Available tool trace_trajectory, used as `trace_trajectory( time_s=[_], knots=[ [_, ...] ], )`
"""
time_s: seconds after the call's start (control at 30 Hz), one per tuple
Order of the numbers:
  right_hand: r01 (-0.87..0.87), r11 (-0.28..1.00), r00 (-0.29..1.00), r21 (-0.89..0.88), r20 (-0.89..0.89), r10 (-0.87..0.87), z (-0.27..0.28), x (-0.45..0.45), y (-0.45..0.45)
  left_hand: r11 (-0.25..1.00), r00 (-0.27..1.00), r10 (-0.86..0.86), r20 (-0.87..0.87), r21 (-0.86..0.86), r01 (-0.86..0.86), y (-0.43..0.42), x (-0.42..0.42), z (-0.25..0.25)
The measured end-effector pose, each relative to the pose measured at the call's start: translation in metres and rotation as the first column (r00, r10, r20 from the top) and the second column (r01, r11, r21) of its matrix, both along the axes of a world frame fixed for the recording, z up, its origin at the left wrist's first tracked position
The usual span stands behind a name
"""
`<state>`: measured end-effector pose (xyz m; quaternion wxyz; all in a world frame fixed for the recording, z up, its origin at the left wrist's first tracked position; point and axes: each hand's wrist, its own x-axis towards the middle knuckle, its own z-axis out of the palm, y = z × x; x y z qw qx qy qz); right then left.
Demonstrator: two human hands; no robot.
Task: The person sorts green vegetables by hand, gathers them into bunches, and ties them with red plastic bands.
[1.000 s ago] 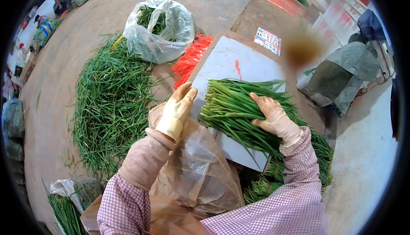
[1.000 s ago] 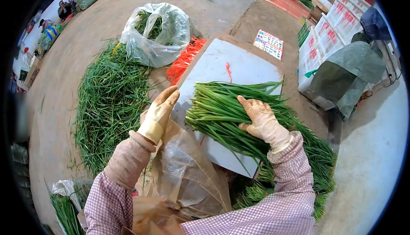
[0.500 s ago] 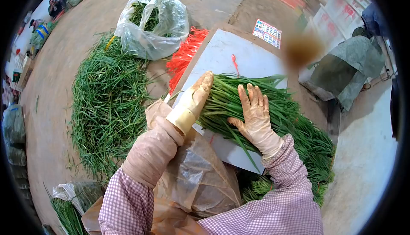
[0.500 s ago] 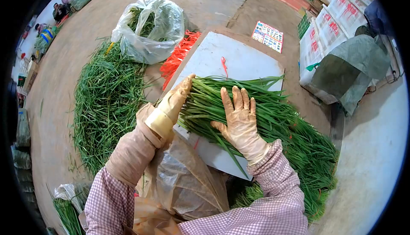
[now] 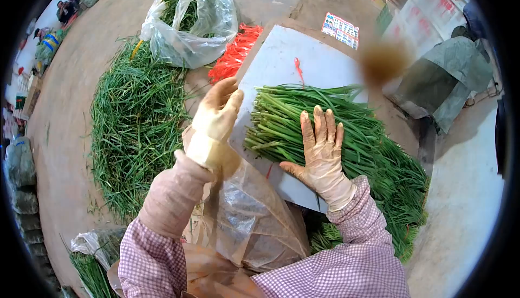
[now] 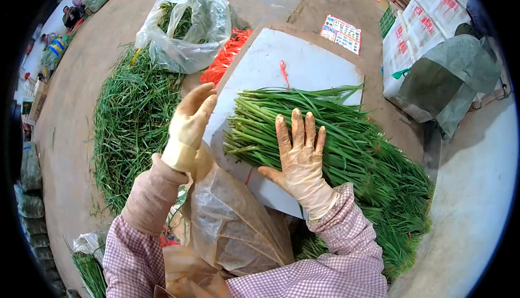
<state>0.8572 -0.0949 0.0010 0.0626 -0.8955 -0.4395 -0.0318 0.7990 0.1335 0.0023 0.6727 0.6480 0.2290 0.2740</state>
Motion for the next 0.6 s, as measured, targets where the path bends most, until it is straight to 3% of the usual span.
trace_trajectory(
  time_s=[0.07, 0.1, 0.13, 0.2, 0.27, 0.43, 0.57, 0.6],
  knots=[
    [-0.004, 0.998, 1.0, 0.056, -0.003, 0.004, -0.005, 0.005, 0.001, 0.936, 0.949, 0.094, -0.3, 0.352, 0.019, -0.002, -0.021, 0.027],
    [0.004, 0.999, 1.0, 0.037, -0.018, -0.003, -0.002, 0.007, 0.002, 0.9, 0.975, 0.072, -0.212, 0.434, 0.029, -0.008, -0.031, 0.03],
    [0.011, 1.0, 0.999, 0.018, -0.033, -0.01, 0.0, 0.008, 0.003, 0.936, 0.954, -0.048, -0.295, 0.321, 0.147, -0.014, -0.04, 0.037],
    [0.021, 0.999, 0.999, 0.024, -0.042, -0.02, 0.003, 0.01, 0.006, 0.672, 0.915, -0.13, -0.381, 0.645, 0.364, -0.015, -0.045, 0.033],
    [0.041, 0.999, 0.999, 0.008, -0.03, -0.041, 0.005, 0.011, 0.008, 0.529, 0.892, -0.192, -0.409, 0.722, 0.445, -0.019, -0.042, 0.039],
    [0.062, 0.998, 0.997, 0.02, -0.044, -0.061, 0.006, 0.012, 0.01, 0.36, 0.812, -0.212, -0.544, 0.729, 0.582, -0.021, -0.027, 0.025],
    [0.049, 0.998, 0.999, 0.035, -0.02, -0.048, 0.004, 0.011, 0.009, 0.346, 0.828, -0.269, -0.492, 0.752, 0.56, -0.02, -0.022, 0.015],
    [0.037, 0.998, 0.999, 0.045, -0.006, -0.037, 0.003, 0.01, 0.008, 0.395, 0.865, -0.249, -0.435, 0.77, 0.501, -0.018, -0.018, 0.012]
  ],
)
